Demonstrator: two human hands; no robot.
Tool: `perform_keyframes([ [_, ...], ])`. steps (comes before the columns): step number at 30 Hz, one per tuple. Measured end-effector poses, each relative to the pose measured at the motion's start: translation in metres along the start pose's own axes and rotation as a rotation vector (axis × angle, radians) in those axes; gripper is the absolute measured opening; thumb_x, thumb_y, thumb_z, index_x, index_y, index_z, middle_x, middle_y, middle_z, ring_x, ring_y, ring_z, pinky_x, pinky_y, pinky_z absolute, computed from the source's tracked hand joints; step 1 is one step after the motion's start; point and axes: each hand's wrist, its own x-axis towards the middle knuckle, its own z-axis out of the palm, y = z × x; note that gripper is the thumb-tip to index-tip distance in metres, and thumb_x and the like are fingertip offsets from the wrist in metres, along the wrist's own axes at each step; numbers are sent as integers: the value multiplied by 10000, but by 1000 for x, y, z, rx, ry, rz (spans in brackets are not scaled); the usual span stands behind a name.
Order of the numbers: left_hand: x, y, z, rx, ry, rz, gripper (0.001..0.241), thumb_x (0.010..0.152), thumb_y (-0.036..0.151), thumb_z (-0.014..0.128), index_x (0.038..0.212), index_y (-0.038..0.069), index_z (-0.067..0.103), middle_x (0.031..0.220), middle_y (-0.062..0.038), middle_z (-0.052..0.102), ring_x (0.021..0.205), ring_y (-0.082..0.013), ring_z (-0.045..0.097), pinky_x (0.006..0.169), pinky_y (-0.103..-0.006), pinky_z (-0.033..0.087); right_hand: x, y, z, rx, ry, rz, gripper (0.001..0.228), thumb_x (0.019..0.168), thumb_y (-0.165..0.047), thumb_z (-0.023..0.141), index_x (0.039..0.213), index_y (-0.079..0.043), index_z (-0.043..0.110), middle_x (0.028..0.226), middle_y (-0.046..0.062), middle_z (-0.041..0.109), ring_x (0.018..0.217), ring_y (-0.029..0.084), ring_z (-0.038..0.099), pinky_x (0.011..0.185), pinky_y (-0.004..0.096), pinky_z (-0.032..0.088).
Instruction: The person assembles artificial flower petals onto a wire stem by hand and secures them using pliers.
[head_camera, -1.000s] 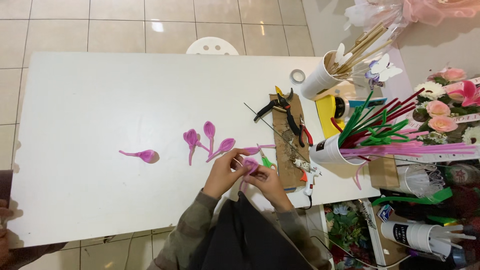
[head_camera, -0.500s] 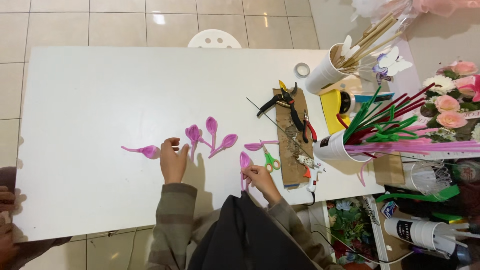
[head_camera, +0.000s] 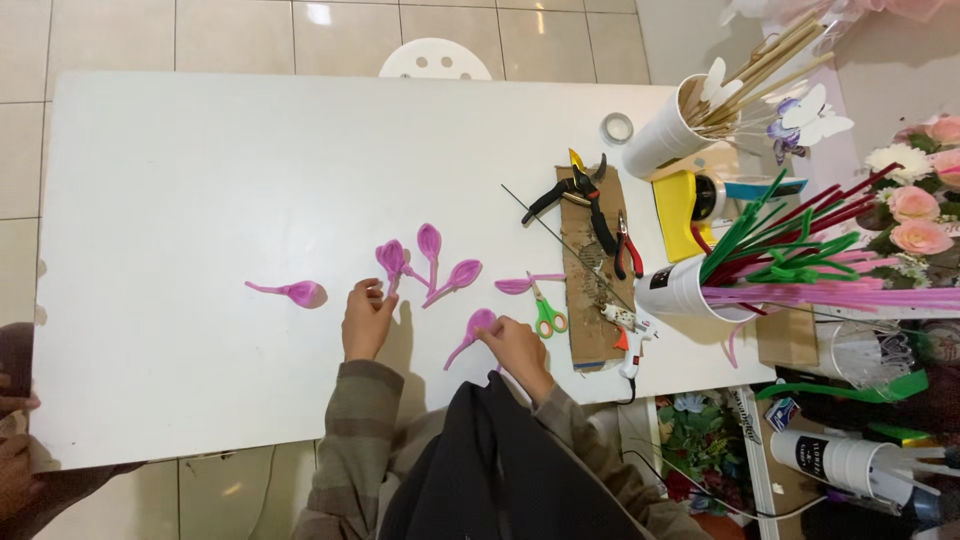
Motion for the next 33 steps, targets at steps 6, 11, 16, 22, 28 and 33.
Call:
perform_keyframes([
  [6,11,-19,9,-24,-37,5,515,971,357,696,1397,100,561,1194,-104,658,1120,-300,693,937,-447,547,20,6,25,-10,111,-45,238,806,-401,761,875,-174,742,798,42,775,851,365,763,746,464,592],
  [11,10,-16,8,-56,-26,4,468,993,288,691,1382,56,574,1171,-141,663,1109,-328,691,933,-456,535,20,-3,22,45,142,-121,178,803,-342,742,862,-178,706,734,15,735,796,321,754,718,456,583],
  [16,3,-5,3,-46,-34,3,460,990,290,683,1372,54,584,1154,-149,677,1106,-346,691,934,-490,530,6,-26,8,76,94,-153,498,792,-394,801,1138,-97,602,883,93,700,943,381,735,840,534,571],
  [22,7,-15,8,-114,-17,-36,425,1003,247,689,1370,58,590,1124,-131,690,1081,-309,693,919,-444,531,-7,-47,-20,64,40,-257,206,871,-204,748,976,-40,681,885,126,701,950,401,725,830,537,570],
  [28,11,-24,10,-125,-6,8,420,968,265,688,1337,79,618,1081,-123,718,1054,-309,697,925,-460,530,51,-19,-60,24,264,-218,250,863,-319,772,1025,-136,719,877,104,736,918,384,722,783,524,573],
  [33,6,-20,8,-170,-7,14,409,979,221,701,1337,46,609,1071,-154,707,1032,-319,690,902,-442,530,74,-10,-80,-231,395,-307,411,850,-210,748,1235,-89,670,1166,147,643,1125,391,628,914,523,547],
])
